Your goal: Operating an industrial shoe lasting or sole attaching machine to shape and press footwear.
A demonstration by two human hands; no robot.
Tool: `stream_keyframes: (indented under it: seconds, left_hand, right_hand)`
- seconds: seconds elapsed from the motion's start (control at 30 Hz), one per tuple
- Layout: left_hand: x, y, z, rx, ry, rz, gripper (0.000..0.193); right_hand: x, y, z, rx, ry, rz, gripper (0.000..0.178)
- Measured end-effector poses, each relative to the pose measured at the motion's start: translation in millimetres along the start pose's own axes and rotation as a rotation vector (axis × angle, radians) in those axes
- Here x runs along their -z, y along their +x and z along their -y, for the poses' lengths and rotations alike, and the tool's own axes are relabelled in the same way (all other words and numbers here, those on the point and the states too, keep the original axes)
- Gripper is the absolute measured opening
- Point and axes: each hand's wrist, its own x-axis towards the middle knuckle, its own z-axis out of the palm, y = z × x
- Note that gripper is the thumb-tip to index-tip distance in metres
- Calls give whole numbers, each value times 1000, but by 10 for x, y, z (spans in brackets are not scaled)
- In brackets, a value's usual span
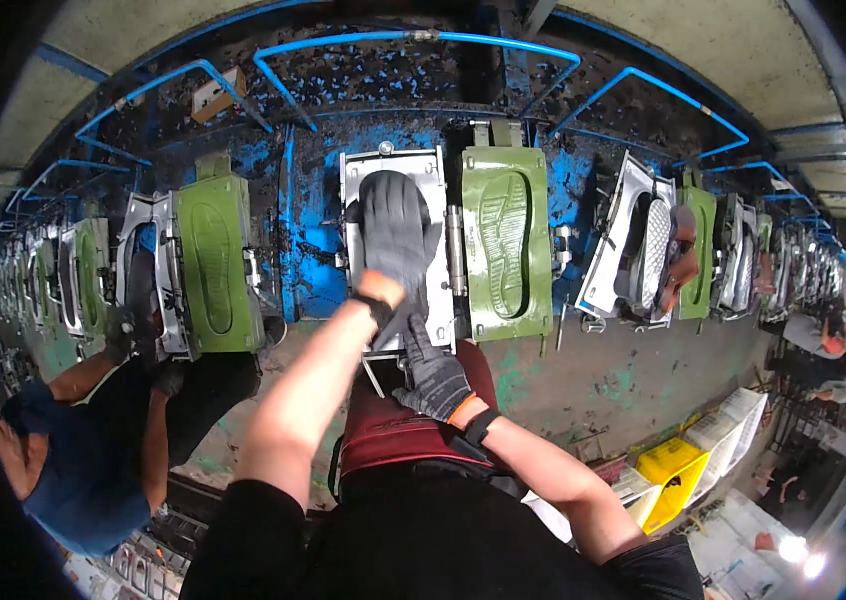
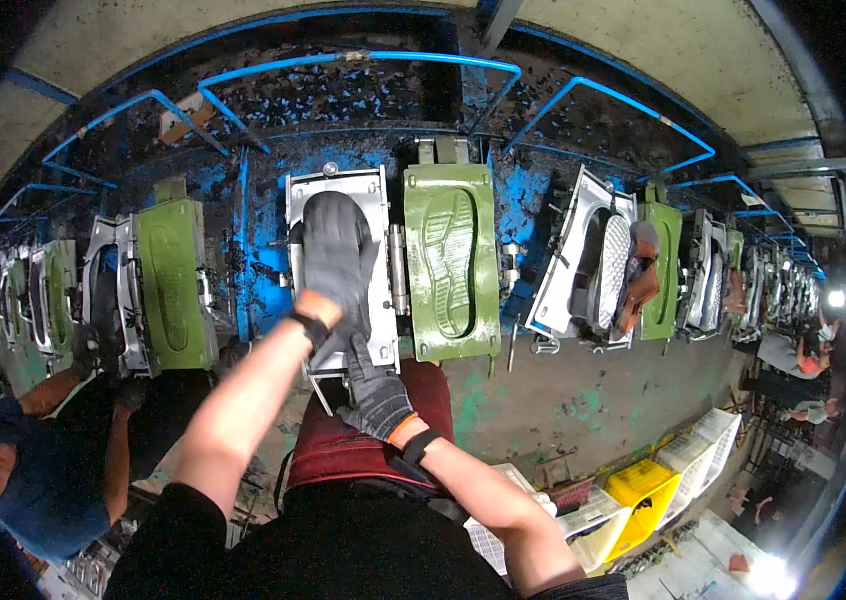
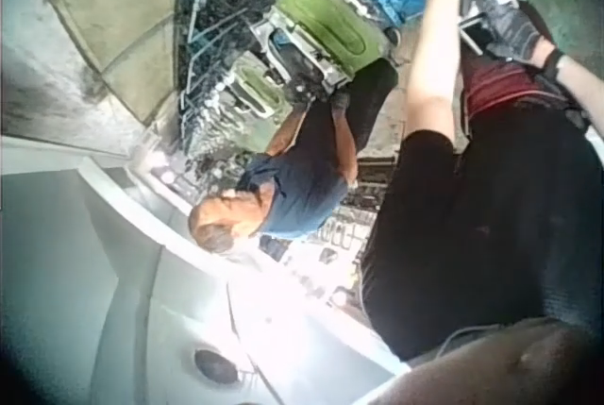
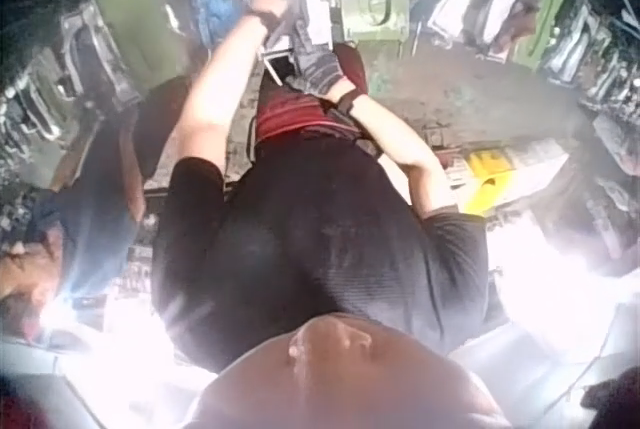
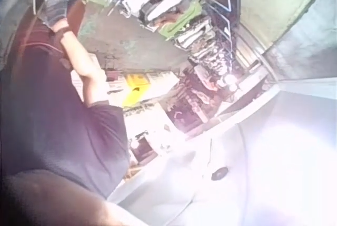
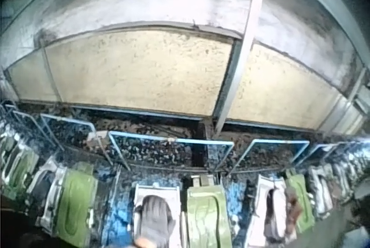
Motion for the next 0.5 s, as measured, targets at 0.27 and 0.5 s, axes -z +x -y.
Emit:
stream_keyframes:
  seconds: [0.27, 0.5]
  left_hand:
    - [-42, -442, -71, 24, -49, 164, 87]
    - [123, -518, 72, -12, -160, 196, 96]
  right_hand:
    - [-198, -77, 102, -367, 213, 509, 57]
    - [-94, 99, 29, -224, 123, 452, 48]
